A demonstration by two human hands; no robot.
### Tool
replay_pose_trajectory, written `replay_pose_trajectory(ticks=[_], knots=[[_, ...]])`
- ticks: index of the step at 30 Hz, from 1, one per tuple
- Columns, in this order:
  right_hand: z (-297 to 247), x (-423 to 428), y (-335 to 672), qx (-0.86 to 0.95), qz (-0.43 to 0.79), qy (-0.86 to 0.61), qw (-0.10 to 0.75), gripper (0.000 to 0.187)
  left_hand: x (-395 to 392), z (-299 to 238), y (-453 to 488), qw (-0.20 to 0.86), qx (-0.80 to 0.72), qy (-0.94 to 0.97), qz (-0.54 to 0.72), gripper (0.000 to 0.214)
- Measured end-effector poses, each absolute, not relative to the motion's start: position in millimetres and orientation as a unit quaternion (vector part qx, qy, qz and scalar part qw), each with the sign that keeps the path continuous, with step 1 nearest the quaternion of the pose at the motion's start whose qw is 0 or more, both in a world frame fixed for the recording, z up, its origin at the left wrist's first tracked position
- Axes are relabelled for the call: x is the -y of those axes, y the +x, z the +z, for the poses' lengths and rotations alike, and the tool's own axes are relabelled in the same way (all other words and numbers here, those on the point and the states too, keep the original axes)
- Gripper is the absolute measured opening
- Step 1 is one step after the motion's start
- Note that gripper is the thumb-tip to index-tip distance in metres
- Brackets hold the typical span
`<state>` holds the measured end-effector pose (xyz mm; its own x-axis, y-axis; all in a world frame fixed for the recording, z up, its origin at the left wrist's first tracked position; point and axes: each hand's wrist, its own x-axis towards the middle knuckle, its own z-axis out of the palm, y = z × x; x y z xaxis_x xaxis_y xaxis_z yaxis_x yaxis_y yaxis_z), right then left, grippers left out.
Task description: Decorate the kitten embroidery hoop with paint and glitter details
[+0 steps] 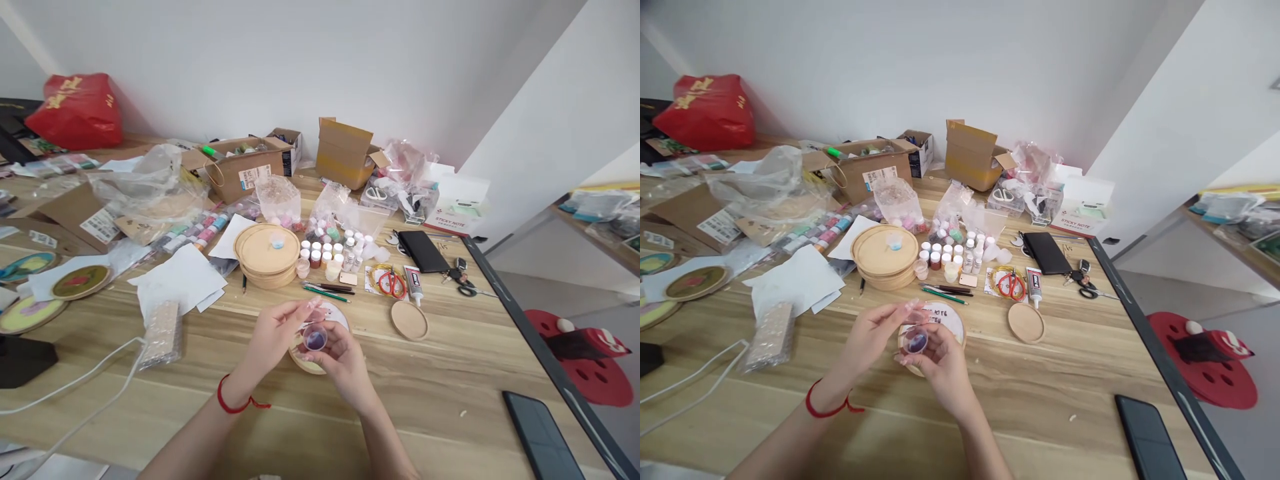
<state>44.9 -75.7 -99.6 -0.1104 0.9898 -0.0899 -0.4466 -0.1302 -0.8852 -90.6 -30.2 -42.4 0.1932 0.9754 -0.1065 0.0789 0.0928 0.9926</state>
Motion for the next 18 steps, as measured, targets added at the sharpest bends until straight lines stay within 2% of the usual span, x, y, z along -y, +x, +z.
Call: replay_pose_trajectory(ticks=[7, 13, 18], knots=[[-89, 77, 48, 0.362, 0.666, -0.367, 0.539, 0.036, 12, -42, -89, 0.628, -0.472, 0.483, 0.387, 0.041], [-91, 77, 48, 0.349, 0.679, -0.370, 0.529, 0.043, 17, -53, -92, 0.704, -0.466, 0.412, 0.343, 0.047], [-96, 74, 46, 0.357, 0.679, -0.366, 0.526, 0.042, 25, -53, -102, 0.697, -0.454, 0.401, 0.384, 0.050]])
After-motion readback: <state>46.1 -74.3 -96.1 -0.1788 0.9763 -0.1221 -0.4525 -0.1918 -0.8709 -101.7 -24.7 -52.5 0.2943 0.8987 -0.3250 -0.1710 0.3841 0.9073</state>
